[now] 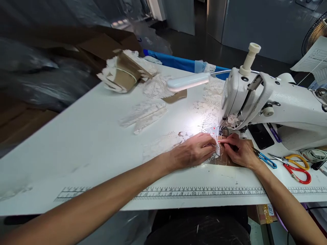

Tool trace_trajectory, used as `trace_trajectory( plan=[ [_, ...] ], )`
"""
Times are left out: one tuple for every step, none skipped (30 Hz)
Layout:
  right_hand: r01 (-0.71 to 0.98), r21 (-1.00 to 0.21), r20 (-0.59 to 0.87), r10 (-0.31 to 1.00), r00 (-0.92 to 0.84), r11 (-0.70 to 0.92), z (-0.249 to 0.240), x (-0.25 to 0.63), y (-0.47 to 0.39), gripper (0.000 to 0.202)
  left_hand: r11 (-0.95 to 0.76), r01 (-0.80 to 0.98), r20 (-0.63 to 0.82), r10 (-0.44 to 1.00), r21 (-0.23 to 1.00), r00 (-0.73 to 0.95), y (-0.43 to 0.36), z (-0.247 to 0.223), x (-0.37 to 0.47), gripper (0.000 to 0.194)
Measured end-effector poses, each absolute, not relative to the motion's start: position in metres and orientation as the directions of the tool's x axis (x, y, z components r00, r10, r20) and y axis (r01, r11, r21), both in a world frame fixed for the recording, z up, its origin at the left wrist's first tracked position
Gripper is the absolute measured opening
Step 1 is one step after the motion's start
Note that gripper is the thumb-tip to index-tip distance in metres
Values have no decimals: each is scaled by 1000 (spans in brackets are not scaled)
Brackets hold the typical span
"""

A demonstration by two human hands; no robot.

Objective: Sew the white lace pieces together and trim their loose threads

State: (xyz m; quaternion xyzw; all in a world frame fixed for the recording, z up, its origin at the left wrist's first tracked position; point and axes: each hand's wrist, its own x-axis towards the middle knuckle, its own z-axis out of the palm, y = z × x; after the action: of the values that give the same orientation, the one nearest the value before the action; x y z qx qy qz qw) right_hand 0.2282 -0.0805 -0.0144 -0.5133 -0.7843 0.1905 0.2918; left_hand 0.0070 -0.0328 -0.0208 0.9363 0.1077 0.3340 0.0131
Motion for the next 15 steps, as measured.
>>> trace_trajectory(
  plan=[
    [698, -559, 289, 894, -341, 447, -16, 229, -82, 29, -977, 195, 631, 206, 87, 748, -33, -20, 7, 21],
    [706, -519, 309, 876, -370, 481, -18, 230, -83, 29, -978, 194, 641, 198, 78, 742, -33, -19, 8, 21],
    [718, -481, 318, 863, -392, 503, -19, 231, -83, 29, -979, 193, 650, 190, 68, 736, -33, -18, 8, 20],
    [733, -446, 314, 857, -409, 513, -20, 232, -84, 30, -980, 191, 655, 182, 58, 734, -33, -17, 8, 20],
    [750, -416, 300, 856, -421, 514, -21, 232, -84, 30, -981, 189, 656, 176, 52, 734, -32, -17, 8, 19],
    [767, -391, 273, 860, -431, 508, -21, 231, -84, 31, -981, 187, 657, 173, 49, 734, -32, -17, 9, 18],
    [785, -369, 242, 867, -436, 497, -20, 230, -84, 32, -981, 187, 657, 173, 50, 733, -32, -17, 9, 17],
    [801, -351, 211, 874, -438, 486, -19, 229, -84, 33, -981, 185, 659, 174, 54, 731, -32, -18, 9, 16],
    [812, -340, 185, 880, -437, 475, -18, 228, -85, 34, -981, 183, 662, 175, 58, 728, -32, -18, 9, 15],
    [819, -335, 168, 885, -434, 465, -16, 227, -85, 35, -982, 178, 667, 175, 63, 725, -32, -19, 10, 14],
    [823, -336, 157, 889, -431, 458, -15, 226, -86, 36, -983, 172, 672, 171, 67, 720, -32, -19, 10, 13],
    [823, -341, 152, 891, -427, 453, -14, 225, -87, 36, -985, 161, 677, 164, 67, 718, -32, -19, 10, 12],
    [823, -348, 150, 894, -423, 448, -13, 225, -88, 36, -986, 152, 680, 156, 66, 717, -32, -19, 10, 12],
    [824, -354, 147, 897, -417, 441, -12, 224, -88, 36, -987, 145, 681, 149, 64, 717, -32, -18, 10, 11],
    [827, -358, 146, 900, -410, 434, -12, 224, -89, 35, -988, 141, 682, 147, 64, 716, -32, -18, 11, 11]
  ],
)
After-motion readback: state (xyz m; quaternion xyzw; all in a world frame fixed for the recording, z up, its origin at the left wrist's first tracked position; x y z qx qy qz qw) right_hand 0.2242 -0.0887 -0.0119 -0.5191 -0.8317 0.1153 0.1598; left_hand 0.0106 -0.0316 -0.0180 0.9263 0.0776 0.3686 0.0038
